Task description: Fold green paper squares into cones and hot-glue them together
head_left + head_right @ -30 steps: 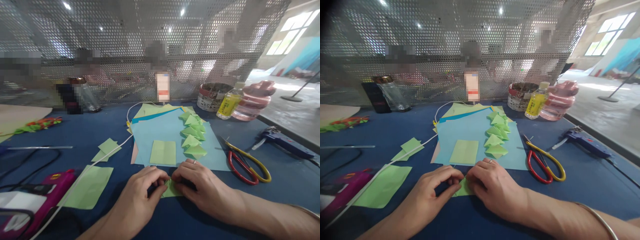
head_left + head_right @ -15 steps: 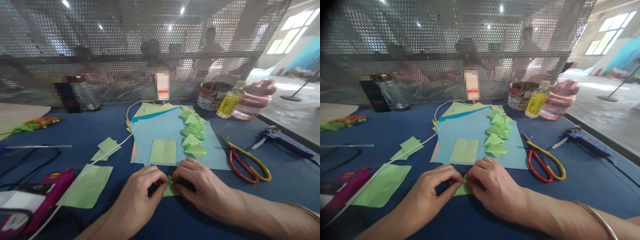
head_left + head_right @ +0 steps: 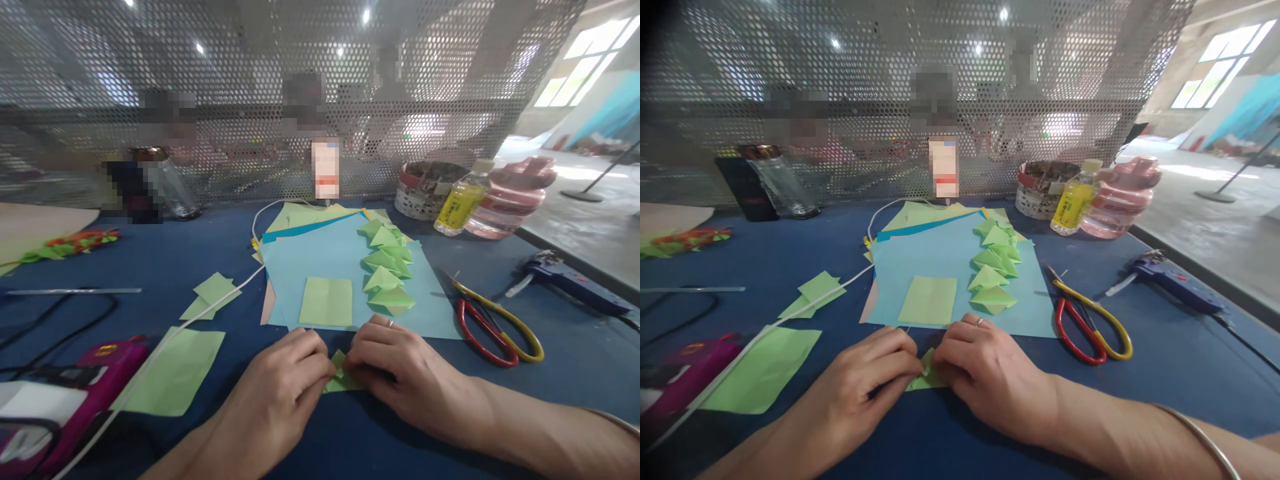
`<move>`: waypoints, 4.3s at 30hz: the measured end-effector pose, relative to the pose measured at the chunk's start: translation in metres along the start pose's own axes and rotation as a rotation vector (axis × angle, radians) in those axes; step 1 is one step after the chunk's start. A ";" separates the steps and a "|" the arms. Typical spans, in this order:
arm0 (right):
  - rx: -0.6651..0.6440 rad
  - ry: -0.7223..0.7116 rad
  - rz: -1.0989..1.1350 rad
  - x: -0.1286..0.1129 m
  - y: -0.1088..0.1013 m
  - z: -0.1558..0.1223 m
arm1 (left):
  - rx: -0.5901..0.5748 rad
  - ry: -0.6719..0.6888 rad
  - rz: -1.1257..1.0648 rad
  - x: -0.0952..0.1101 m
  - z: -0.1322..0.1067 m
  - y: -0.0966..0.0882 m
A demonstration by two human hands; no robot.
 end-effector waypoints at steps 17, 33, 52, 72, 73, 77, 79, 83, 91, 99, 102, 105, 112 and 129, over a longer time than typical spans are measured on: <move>-0.024 -0.179 -0.243 -0.004 0.001 -0.008 | -0.101 0.113 0.217 0.001 -0.010 0.001; -0.011 -0.220 -0.323 -0.004 0.004 -0.012 | 0.248 0.399 0.598 0.011 -0.019 0.016; -0.006 -0.245 -0.473 -0.007 0.003 -0.014 | 0.165 0.342 0.593 0.015 -0.021 0.017; -0.092 0.148 -0.302 -0.007 0.003 0.010 | 0.239 0.285 0.277 0.001 -0.016 0.013; -0.092 0.159 -0.267 -0.007 0.003 0.011 | 0.246 0.289 0.256 0.001 -0.016 0.011; -0.052 0.180 -0.132 -0.009 0.002 0.010 | 0.264 0.265 0.206 0.006 -0.020 0.002; -0.045 0.196 -0.082 -0.011 0.001 0.009 | 0.269 0.222 0.209 0.008 -0.022 -0.002; -0.002 0.247 -0.015 -0.013 -0.016 0.007 | 0.292 0.202 0.210 0.006 -0.024 -0.007; 0.153 0.348 -0.338 0.031 -0.056 -0.010 | 0.292 0.191 0.155 0.004 -0.018 -0.008; 0.203 0.374 -0.520 0.074 -0.066 0.004 | 0.271 0.197 0.106 -0.003 -0.018 -0.004; 0.208 0.360 -0.571 0.080 -0.070 0.010 | 0.246 0.195 0.063 -0.005 -0.019 -0.002; 0.230 0.347 -0.625 0.075 -0.071 0.014 | 0.233 0.188 0.037 -0.003 -0.018 -0.001; 0.121 0.205 -0.603 0.035 -0.048 0.040 | 0.206 0.145 0.038 0.007 -0.014 -0.006; -0.168 0.385 -0.395 0.046 -0.031 0.088 | 0.189 0.113 0.060 0.005 -0.016 -0.007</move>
Point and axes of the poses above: each hand's wrist, its own z-axis towards the middle knuckle, its own y-axis out of the palm, x = y × z, the point moved 2 cm from there along z, towards the middle knuckle, and after that the axes turned 1 degree about -z, right-handed, at the moved point
